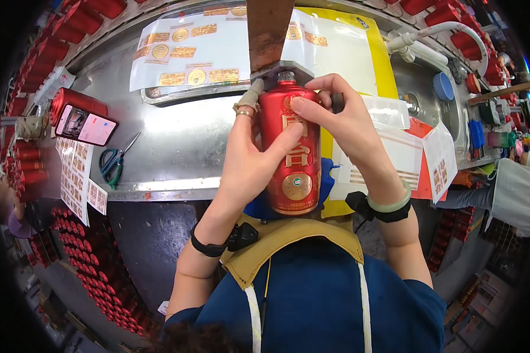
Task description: Applying and smoothing decorative labels on red cylindrical bottles on an assembly floor.
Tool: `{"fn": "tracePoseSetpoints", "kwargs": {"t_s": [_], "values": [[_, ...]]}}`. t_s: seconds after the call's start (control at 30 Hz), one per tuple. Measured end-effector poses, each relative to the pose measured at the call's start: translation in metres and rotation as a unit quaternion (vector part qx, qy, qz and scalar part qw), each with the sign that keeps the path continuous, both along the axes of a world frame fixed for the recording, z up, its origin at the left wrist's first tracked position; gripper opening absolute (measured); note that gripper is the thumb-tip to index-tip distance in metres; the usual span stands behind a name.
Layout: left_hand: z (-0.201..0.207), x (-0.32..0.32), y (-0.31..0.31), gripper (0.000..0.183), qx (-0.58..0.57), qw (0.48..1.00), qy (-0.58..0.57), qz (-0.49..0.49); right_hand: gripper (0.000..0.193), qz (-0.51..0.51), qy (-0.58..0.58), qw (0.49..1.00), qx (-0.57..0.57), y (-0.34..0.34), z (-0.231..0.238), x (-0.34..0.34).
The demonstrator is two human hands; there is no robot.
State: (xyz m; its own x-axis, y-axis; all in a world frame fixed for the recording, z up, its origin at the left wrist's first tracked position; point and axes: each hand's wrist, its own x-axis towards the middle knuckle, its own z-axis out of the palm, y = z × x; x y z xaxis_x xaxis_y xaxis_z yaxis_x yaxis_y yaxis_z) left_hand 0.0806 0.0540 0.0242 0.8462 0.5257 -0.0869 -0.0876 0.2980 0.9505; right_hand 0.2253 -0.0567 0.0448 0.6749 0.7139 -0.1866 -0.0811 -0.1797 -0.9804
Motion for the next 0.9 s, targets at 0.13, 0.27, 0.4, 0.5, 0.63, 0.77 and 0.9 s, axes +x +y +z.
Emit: {"fn": "tracePoseSetpoints", "kwargs": {"t_s": [0.13,0.27,0.4,0.5,0.63,0.77,0.9], "values": [[-0.001,-0.001,0.0,0.082,0.008,1.0,0.022,-0.007,0.054,0.008,-0.06,0.996,-0.058,0.002,0.001,0.004],[-0.003,0.002,0.0,0.081,0.021,1.0,0.02,0.002,0.055,0.016,-0.057,0.995,-0.08,0.005,-0.001,0.009],[0.0,0.008,0.001,0.068,0.005,1.0,0.024,0.017,0.052,0.027,-0.105,0.991,-0.078,0.005,0.004,0.009],[-0.001,0.012,-0.001,0.059,-0.023,0.999,0.021,0.039,0.036,0.025,-0.043,0.997,-0.054,0.001,0.022,0.008],[-0.005,0.014,0.0,0.054,-0.016,0.999,0.016,0.045,0.031,-0.049,-0.172,0.979,0.095,-0.006,0.002,0.023],[0.0,0.01,0.0,0.049,-0.028,0.999,0.015,0.04,0.029,0.011,-0.317,0.944,0.092,-0.006,0.038,0.017],[0.008,0.003,-0.001,0.048,-0.111,0.992,0.037,0.043,0.033,0.192,-0.541,0.816,0.074,0.006,0.048,0.008]]}}
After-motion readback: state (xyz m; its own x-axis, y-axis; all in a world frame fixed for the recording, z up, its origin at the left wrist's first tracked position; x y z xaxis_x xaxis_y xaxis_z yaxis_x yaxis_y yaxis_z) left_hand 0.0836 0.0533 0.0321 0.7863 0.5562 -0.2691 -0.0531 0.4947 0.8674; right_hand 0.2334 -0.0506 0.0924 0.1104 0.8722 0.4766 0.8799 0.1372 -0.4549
